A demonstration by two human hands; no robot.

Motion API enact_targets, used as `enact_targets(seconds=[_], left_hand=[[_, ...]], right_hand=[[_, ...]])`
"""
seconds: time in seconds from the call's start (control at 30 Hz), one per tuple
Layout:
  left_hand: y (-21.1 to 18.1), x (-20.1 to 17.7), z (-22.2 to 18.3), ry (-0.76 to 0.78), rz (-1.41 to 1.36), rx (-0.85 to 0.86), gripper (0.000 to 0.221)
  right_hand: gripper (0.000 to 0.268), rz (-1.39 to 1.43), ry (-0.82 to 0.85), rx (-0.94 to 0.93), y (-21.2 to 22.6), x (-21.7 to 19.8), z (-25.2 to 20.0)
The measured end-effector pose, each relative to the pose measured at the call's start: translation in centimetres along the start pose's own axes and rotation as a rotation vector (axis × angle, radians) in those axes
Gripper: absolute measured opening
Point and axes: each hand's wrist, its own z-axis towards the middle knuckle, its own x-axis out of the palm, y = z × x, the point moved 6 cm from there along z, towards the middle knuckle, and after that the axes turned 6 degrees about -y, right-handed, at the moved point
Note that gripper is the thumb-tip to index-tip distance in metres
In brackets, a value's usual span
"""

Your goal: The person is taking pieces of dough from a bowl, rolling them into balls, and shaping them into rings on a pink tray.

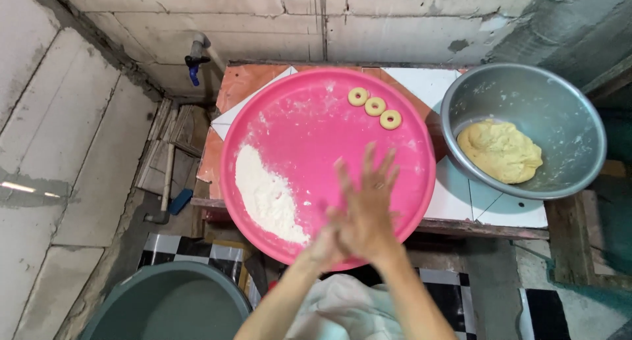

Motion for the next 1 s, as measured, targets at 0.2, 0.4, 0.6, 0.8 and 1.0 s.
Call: enact_targets(seconds=[0.2,0.4,0.6,0.8,1.0], left_hand=[[0.1,-2.0,1.4,0.064,0.048,0.156,0.079],[6.5,-7.4,1.2,-0.079,-0.082,-0.119,0.066],[1.9,1.2,1.3,0.37,0.085,0.653,0.067],[2.9,-1.2,-1.0,-0.006,0.02,0.064,0.084],[6.7,-7.0,-0.5,-0.059,0.039,-0.096,0.088]], right_hand=[[0.07,0.127,0.331,0.196,2.3,2.1,-1.6],[0.084,0.046,-0.012,0.028,-2.9,-0.1,-0.6],[0.111,0.175,0.096,0.114,-3.7,0.3,-2.3],[0.076,0.212,-0.005,0.147,-1.9,-0.9,-1.2],[0.07,0.206,-0.023,-0.032,3.5,-1.6,-0.4]])
